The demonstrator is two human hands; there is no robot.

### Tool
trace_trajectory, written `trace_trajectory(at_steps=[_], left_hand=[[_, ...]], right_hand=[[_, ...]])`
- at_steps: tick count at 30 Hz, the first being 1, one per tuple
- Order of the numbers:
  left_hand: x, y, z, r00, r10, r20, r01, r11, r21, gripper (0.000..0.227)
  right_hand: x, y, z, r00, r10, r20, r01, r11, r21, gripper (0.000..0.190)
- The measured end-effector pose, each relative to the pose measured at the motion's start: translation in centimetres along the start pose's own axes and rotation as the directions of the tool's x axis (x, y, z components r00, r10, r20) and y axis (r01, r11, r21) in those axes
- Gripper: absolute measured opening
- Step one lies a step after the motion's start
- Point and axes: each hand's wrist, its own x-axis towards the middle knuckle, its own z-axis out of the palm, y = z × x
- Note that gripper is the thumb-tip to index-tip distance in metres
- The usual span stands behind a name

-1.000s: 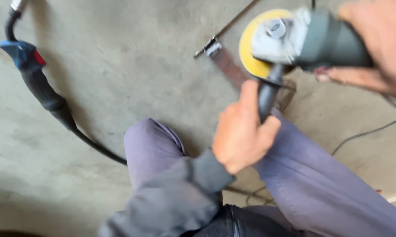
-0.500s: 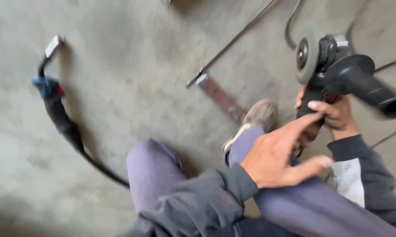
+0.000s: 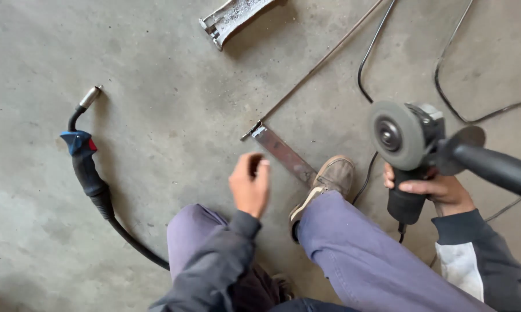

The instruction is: The person aligns a metal rod to a flat metal piece on the floor, then uses a welding torch to join them. After welding, the person uses an angle grinder to smooth the weld area.

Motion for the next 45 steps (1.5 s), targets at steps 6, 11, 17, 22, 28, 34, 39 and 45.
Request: trace_trajectory(at_steps=[6,11,17,22,28,34,39,45], left_hand=[[-3.9,4.6,-0.1,0.939,-0.147,0.31,0.194,0.973,-0.126,0.045],[-9.4,0.8,0.2,0.844,-0.18,0.505,0.524,0.476,-0.707,0.058],[-8.3,-10.4,5.4,0.908,-0.217,0.359,0.412,0.615,-0.672,0.06],[-7.0,-7.6,6.3,0.913,-0.237,0.332,0.404,0.634,-0.659,0.057],[-5.7,-5.6,4.0,0.943,-0.255,0.216,0.334,0.698,-0.634,0.053],[-5.2,-2.9,3.1,0.961,-0.26,0.094,0.265,0.768,-0.584,0.05],[-4.0,-0.8,3.9,0.968,-0.25,-0.025,0.195,0.812,-0.55,0.049],[-1.2,3.9,-0.8,0.996,0.07,0.057,-0.033,0.869,-0.494,0.061]], right_hand=[[5.1,-0.2,6.5,0.954,-0.192,-0.23,-0.116,0.472,-0.874,0.082],[7.3,-0.8,16.0,0.919,-0.392,0.028,0.092,0.146,-0.985,0.068],[8.9,1.9,19.3,0.941,-0.083,-0.329,-0.25,0.487,-0.837,0.078],[9.1,3.5,20.4,0.955,-0.177,-0.239,-0.059,0.675,-0.736,0.074],[8.9,3.6,20.8,0.955,-0.237,-0.178,0.041,0.701,-0.712,0.078],[9.0,4.5,20.3,0.959,-0.249,-0.133,0.11,0.764,-0.636,0.082],[9.9,3.8,20.2,0.946,-0.276,-0.17,0.117,0.78,-0.615,0.085],[9.4,4.3,16.9,0.9,-0.391,-0.195,0.246,0.822,-0.514,0.08]])
